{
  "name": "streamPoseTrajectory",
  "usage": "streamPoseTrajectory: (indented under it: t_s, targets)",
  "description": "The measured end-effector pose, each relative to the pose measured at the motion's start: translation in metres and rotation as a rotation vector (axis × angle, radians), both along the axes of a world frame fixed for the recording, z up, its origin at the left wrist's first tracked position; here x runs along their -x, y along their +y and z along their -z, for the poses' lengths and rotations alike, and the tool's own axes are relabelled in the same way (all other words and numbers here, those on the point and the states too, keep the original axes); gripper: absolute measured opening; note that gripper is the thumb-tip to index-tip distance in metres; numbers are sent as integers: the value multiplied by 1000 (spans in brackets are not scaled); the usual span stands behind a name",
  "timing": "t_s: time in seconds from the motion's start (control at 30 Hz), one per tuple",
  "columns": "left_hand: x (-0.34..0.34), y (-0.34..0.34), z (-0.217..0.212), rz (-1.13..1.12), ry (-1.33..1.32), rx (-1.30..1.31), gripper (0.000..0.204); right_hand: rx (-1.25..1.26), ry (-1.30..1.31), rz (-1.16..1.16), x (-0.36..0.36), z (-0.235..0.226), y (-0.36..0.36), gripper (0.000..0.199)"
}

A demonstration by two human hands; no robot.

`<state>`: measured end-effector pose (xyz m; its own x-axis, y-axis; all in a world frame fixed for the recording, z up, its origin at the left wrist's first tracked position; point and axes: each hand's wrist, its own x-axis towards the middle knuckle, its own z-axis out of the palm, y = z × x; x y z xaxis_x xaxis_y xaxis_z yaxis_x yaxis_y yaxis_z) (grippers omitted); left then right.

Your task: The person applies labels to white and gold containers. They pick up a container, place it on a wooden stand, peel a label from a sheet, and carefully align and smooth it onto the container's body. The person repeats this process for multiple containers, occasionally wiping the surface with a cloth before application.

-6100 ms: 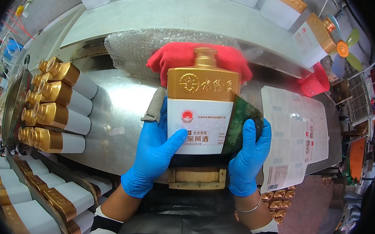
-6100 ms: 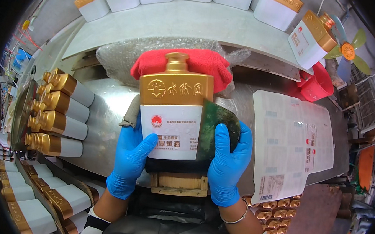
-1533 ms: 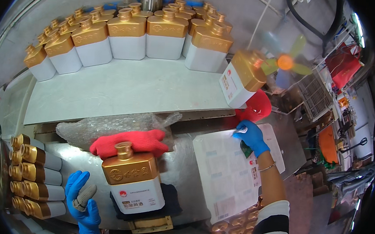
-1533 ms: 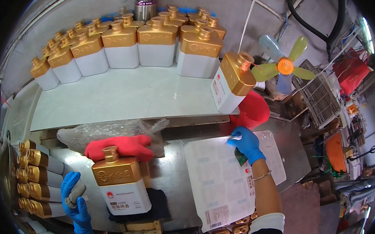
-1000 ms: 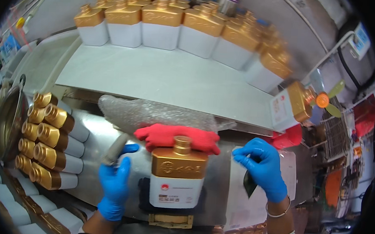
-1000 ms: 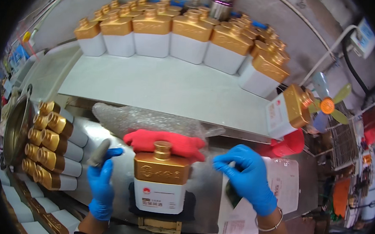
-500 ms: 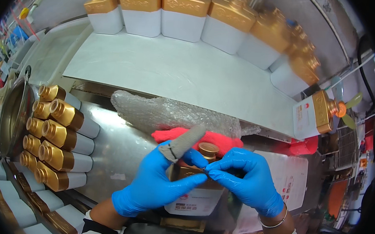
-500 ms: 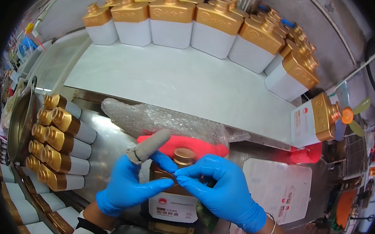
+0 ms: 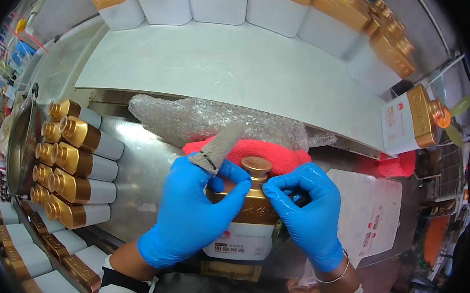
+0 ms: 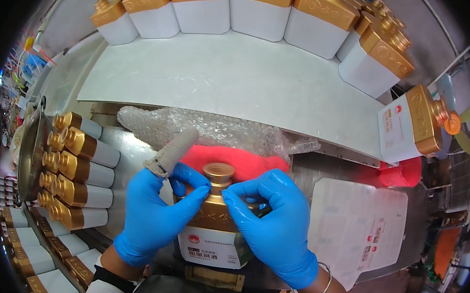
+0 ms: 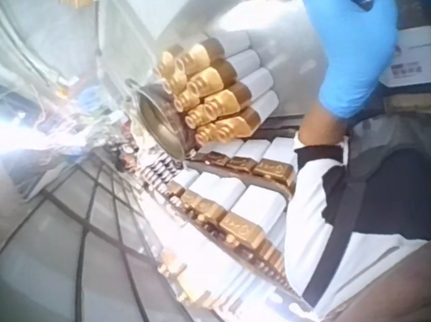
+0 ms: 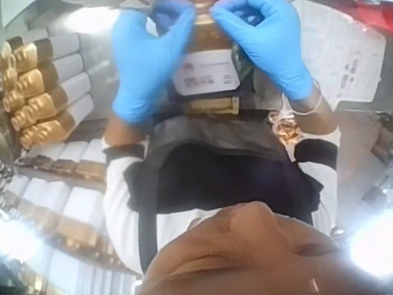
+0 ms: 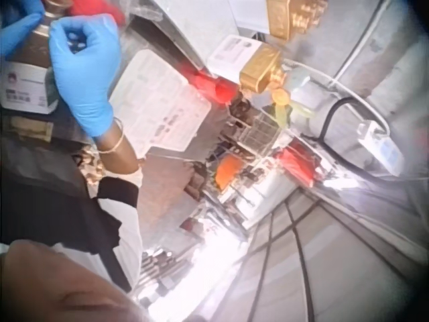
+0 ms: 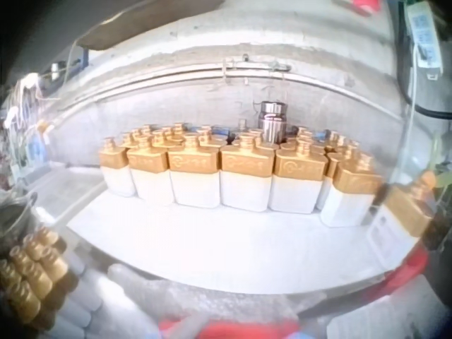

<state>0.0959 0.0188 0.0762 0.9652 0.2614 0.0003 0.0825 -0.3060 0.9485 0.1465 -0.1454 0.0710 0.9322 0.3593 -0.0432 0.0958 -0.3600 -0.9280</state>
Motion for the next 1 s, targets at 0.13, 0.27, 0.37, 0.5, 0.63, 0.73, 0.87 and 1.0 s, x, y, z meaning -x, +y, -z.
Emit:
streamPoseTrajectory:
  t_s: [0.13,0.27,0.37,0.5,0.63,0.73,0.87,1.0]
  targets:
    - [1,3,7,10,-2,-93,45,0,-4,-3,-2,1,-1,9]
    - [-1,4,4,18,19,-67,62,6,12,-16,-4,0,-1,9]
    - [-2,4,4,16,16,-42,61,-1,-1,-22,-5,0,-1,9]
    - [-5,5,-2,5,65,-10,24,3,42,-35,-7,-1,-2,9]
    - [-6,8,0,28,56,-19,15,-6,74,-27,-7,-2,-2,10]
    - [-6,9,3,33,46,-12,14,-6,91,-24,-8,-2,-2,10]
    - [-6,10,5,42,30,-12,15,2,101,-40,-12,-4,-2,10]
    - [-5,11,2,93,60,-45,60,33,93,-44,-13,-5,-2,11]
